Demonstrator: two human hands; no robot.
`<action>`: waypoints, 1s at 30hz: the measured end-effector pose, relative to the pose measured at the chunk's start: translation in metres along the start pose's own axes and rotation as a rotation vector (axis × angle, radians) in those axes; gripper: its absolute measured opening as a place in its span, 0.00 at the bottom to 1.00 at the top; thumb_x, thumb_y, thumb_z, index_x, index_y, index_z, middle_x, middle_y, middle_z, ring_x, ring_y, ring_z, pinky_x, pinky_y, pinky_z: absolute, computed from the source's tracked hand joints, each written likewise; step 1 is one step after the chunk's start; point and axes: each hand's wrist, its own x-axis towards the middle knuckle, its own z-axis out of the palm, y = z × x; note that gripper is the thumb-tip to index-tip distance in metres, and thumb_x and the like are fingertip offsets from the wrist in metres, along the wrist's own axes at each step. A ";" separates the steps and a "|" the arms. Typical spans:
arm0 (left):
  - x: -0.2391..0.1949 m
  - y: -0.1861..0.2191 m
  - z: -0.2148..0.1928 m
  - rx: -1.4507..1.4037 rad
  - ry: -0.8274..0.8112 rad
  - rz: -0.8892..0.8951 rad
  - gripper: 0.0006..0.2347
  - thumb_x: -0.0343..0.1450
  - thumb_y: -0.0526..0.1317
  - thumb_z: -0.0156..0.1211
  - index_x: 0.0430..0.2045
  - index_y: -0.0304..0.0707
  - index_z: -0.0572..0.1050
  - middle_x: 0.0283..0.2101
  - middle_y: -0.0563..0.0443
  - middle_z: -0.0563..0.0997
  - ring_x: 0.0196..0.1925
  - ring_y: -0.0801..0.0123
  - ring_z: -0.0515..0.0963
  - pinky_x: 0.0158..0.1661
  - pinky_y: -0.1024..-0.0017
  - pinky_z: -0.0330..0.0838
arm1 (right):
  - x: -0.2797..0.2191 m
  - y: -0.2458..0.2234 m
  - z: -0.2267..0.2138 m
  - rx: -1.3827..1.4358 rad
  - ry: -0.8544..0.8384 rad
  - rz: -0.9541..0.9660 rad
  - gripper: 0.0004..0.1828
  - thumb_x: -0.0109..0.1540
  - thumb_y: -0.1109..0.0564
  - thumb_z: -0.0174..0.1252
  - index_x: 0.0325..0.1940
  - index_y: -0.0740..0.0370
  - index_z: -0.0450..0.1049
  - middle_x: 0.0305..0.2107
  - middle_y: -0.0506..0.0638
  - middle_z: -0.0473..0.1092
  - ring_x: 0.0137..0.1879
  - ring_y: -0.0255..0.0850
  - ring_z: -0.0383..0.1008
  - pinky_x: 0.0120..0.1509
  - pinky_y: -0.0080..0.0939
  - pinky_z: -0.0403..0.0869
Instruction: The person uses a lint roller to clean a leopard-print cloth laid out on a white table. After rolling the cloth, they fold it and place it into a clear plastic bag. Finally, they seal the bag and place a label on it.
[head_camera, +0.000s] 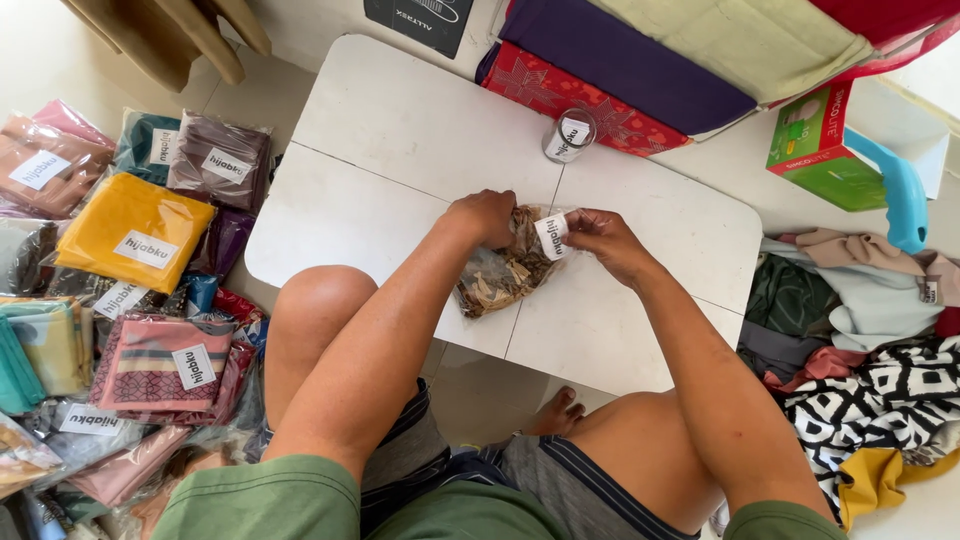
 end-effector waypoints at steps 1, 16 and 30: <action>0.006 -0.002 0.006 0.002 0.000 0.000 0.32 0.68 0.48 0.60 0.66 0.29 0.64 0.60 0.31 0.75 0.60 0.40 0.77 0.53 0.43 0.75 | -0.003 -0.006 0.003 0.001 0.001 -0.002 0.10 0.57 0.67 0.64 0.43 0.63 0.79 0.31 0.47 0.73 0.39 0.36 0.77 0.48 0.37 0.77; 0.012 0.005 0.022 0.006 0.182 0.009 0.28 0.67 0.50 0.63 0.57 0.29 0.68 0.51 0.33 0.78 0.55 0.41 0.80 0.50 0.45 0.77 | -0.004 -0.001 0.003 0.013 -0.026 0.079 0.08 0.60 0.64 0.64 0.44 0.61 0.79 0.31 0.43 0.75 0.38 0.31 0.76 0.46 0.31 0.76; 0.009 0.001 0.012 -0.235 0.082 0.028 0.20 0.74 0.47 0.53 0.54 0.31 0.75 0.52 0.33 0.80 0.53 0.44 0.82 0.46 0.53 0.80 | -0.008 0.005 0.001 -0.205 -0.073 0.070 0.08 0.58 0.58 0.71 0.38 0.62 0.81 0.26 0.46 0.75 0.36 0.34 0.74 0.46 0.36 0.72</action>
